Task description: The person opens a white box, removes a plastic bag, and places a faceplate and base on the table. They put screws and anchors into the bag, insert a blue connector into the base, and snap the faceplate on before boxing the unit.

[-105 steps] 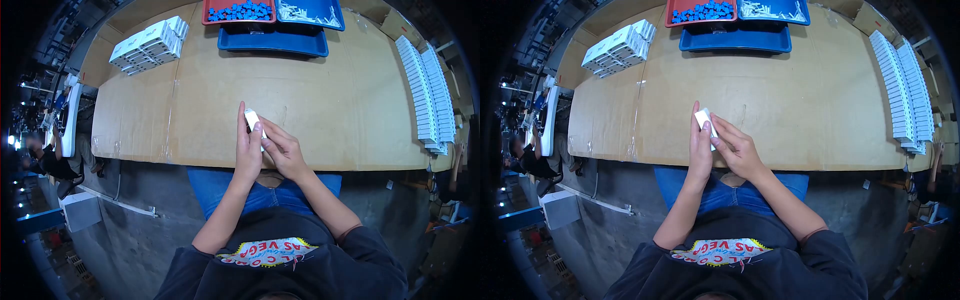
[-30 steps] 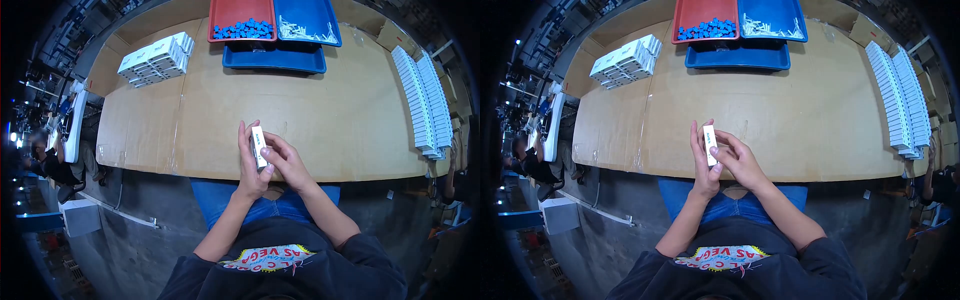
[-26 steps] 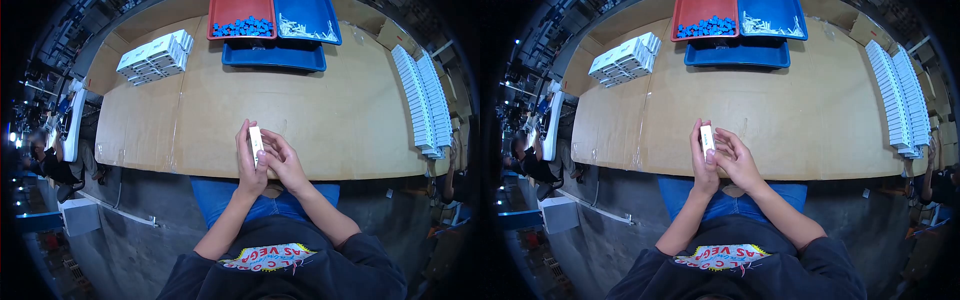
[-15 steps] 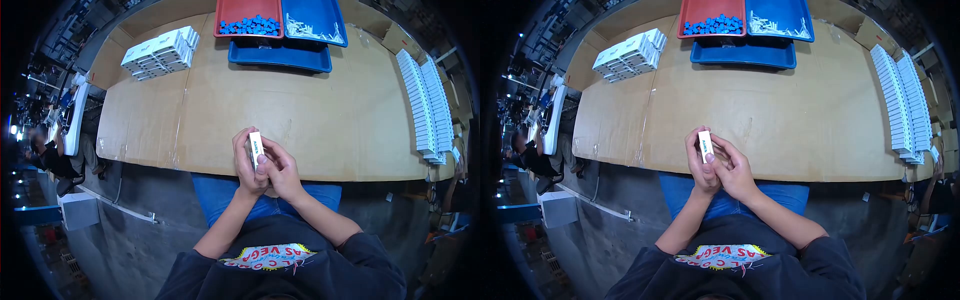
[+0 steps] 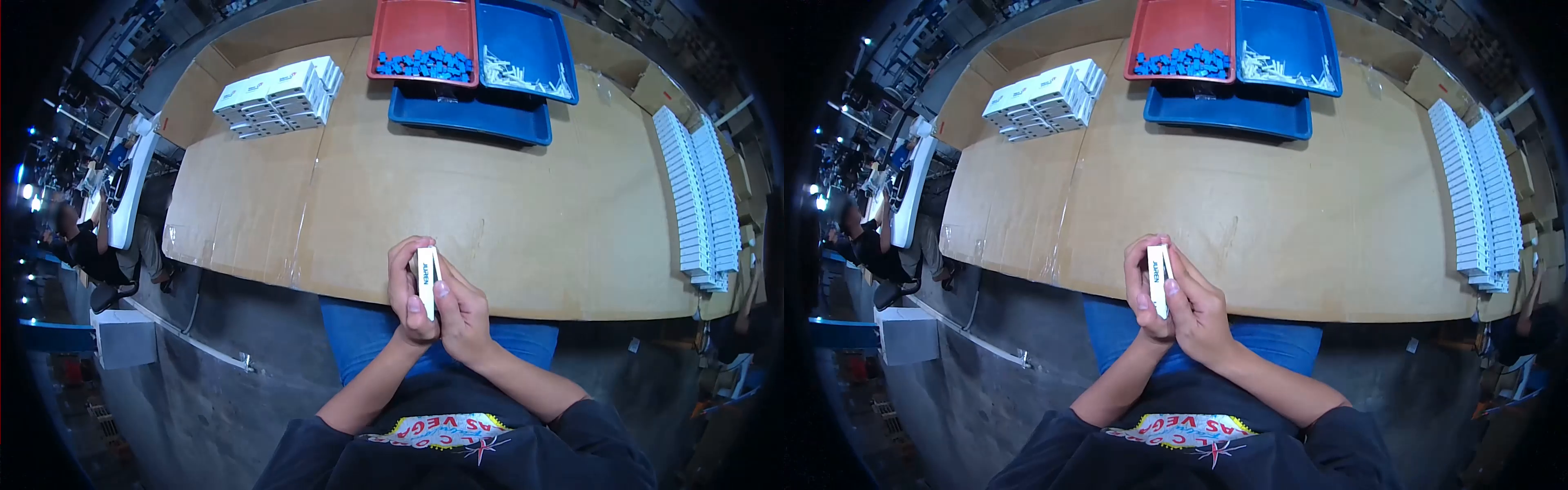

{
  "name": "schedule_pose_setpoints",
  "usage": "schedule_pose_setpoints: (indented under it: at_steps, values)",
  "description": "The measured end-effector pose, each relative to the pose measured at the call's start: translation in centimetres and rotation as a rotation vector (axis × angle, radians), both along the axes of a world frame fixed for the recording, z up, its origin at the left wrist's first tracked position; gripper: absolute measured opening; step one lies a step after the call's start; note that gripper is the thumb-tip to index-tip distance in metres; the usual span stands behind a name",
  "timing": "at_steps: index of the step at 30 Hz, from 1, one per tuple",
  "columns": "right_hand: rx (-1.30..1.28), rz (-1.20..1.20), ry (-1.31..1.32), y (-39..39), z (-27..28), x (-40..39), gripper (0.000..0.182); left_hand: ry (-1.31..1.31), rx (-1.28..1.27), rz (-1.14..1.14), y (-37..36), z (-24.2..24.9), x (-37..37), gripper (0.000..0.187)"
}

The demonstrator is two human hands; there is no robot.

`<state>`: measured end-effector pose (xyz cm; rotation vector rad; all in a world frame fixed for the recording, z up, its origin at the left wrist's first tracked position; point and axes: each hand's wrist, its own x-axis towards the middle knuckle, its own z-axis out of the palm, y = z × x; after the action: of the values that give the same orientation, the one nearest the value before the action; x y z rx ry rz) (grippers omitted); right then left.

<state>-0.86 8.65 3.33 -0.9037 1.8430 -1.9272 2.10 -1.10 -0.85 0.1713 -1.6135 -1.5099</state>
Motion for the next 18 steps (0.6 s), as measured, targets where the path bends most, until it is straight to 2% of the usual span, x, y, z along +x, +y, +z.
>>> schedule_pose_setpoints:
  at_steps: [1,8,10,11,14,17,18]
  values:
    - [-0.001,0.001,0.0,0.0,0.1,0.0,0.047,0.055,0.01,0.031,0.1,0.0,-0.2,0.077]
    - [-0.006,0.021,0.055,-0.4,0.9,-0.4,0.048,0.111,0.061,-0.006,-0.3,0.4,-0.3,0.079]
    - [0.006,0.006,0.019,-0.5,0.6,-0.6,0.048,-0.009,0.073,0.007,-0.3,0.5,-0.2,0.083]
    - [0.008,0.015,-0.064,-0.5,0.4,-0.7,0.049,-0.026,0.049,-0.017,-0.6,0.4,-0.5,0.084]
    - [-0.017,0.071,-0.323,0.1,-0.7,-2.2,0.053,-0.076,-0.171,-0.065,-1.4,0.8,-1.0,0.11]
    - [0.066,0.129,-0.633,1.5,-0.1,-4.2,0.052,-0.236,-0.288,-0.118,-2.5,-0.9,-1.0,0.119]
    - [0.094,0.158,-0.563,1.9,-0.6,-4.5,0.052,-0.222,-0.096,-0.211,-2.2,-1.4,-0.9,0.118]
